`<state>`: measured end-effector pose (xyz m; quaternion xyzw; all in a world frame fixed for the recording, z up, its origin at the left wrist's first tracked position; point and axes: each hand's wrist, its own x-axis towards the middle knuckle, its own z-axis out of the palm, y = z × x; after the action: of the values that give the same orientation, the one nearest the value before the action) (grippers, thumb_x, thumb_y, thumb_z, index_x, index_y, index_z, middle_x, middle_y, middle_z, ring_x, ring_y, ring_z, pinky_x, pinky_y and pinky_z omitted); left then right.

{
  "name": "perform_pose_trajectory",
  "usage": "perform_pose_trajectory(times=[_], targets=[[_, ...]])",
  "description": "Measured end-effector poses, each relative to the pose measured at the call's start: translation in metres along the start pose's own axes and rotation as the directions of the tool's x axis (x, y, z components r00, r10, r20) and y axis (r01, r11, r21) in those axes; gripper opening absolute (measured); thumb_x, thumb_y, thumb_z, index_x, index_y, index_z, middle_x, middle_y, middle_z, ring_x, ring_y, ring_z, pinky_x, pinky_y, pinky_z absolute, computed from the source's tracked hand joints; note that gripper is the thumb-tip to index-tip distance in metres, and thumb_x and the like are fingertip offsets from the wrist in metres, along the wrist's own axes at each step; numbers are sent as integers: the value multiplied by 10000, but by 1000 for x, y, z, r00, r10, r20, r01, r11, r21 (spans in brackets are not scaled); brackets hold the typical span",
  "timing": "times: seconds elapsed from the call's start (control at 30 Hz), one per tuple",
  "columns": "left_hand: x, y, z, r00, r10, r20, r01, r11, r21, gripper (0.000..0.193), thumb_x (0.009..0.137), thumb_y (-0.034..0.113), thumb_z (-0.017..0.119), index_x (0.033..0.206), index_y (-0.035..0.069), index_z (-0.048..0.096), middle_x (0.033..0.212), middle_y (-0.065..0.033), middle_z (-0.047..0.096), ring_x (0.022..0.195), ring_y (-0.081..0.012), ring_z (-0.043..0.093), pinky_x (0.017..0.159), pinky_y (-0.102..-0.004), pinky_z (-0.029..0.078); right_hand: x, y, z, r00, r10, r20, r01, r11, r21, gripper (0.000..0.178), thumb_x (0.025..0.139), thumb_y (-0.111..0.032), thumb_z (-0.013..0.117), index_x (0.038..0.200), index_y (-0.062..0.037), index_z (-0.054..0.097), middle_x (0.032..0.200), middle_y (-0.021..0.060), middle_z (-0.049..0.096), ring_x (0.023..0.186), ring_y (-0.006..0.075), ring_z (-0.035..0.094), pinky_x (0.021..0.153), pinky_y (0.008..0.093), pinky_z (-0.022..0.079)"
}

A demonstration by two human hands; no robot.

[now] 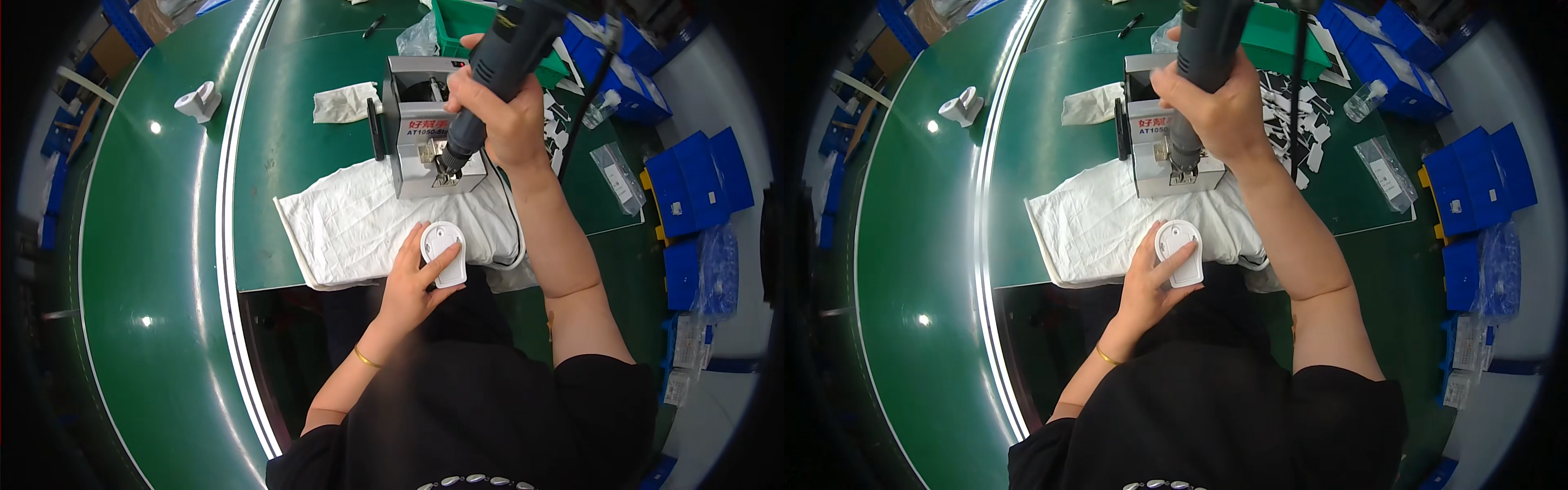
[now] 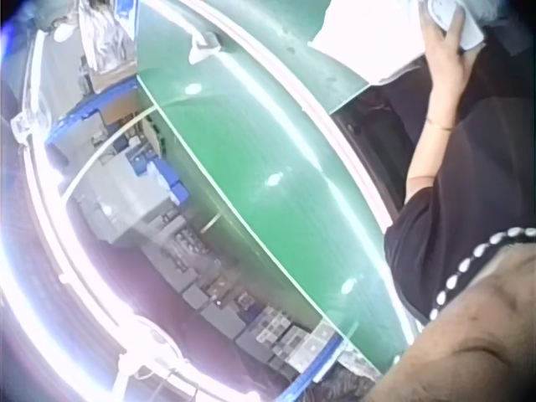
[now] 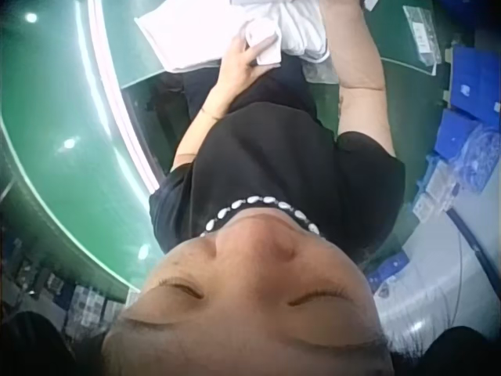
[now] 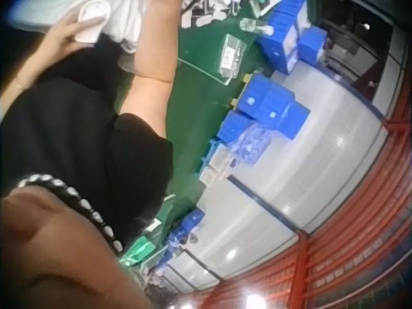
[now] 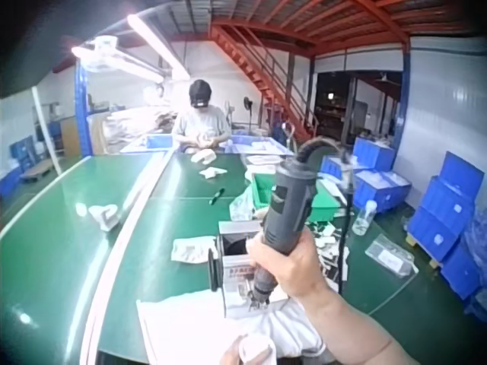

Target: Assembling white plastic components using an automatic screw feeder and an electric screwdriver.

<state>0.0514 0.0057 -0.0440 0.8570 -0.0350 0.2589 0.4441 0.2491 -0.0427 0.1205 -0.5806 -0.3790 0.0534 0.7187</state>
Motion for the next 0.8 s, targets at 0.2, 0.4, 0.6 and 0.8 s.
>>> perform_pose_trajectory(times=[0.2, 0.4, 0.6, 0.8], targets=[[1, -1, -1, 1000, -11, 4, 11, 1000, -14, 665, 665, 186, 863, 1289, 190, 634, 1405, -233, 457, 1315, -444, 437, 1057, -475, 412, -35, -14, 2, 999, 0, -37, 1, 1000, 30, 358, 884, -3, 637, 1208, 48, 494, 723, 74, 575, 609, 167, 582, 631, 348, 502], [1, 1, -4, 1000, -17, 6, 17, 1000, -19, 657, 674, 178, 858, 1291, 190, 634, 1403, -236, 455, 1306, -443, 442, 1063, -474, 404, -76, -32, -1, 992, -32, 119, 40, 997, -70, 405, 895, -66, 639, 1230, 15, 426, 756, 85, 580, 633, 153, 573, 671, 377, 502], [2, 0, -5, 1000, -12, 12, 12, 1000, -18, 655, 682, 181, 854, 1297, 193, 628, 1411, -247, 442, 1310, -448, 435, 1062, -479, 402, -80, -29, 4, 991, -2, 130, 19, 991, -130, 413, 890, -89, 663, 1218, 7, 431, 775, 85, 587, 640, 152, 576, 668, 376, 506], [1, -1, -4, 999, -20, 30, 20, 1000, -9, 659, 688, 191, 850, 1306, 201, 621, 1420, -252, 432, 1322, -449, 423, 1064, -483, 398, -77, -23, 5, 989, 26, 148, -14, 996, -87, 400, 887, -71, 663, 1206, 4, 434, 781, 91, 586, 636, 148, 575, 656, 374, 509]])
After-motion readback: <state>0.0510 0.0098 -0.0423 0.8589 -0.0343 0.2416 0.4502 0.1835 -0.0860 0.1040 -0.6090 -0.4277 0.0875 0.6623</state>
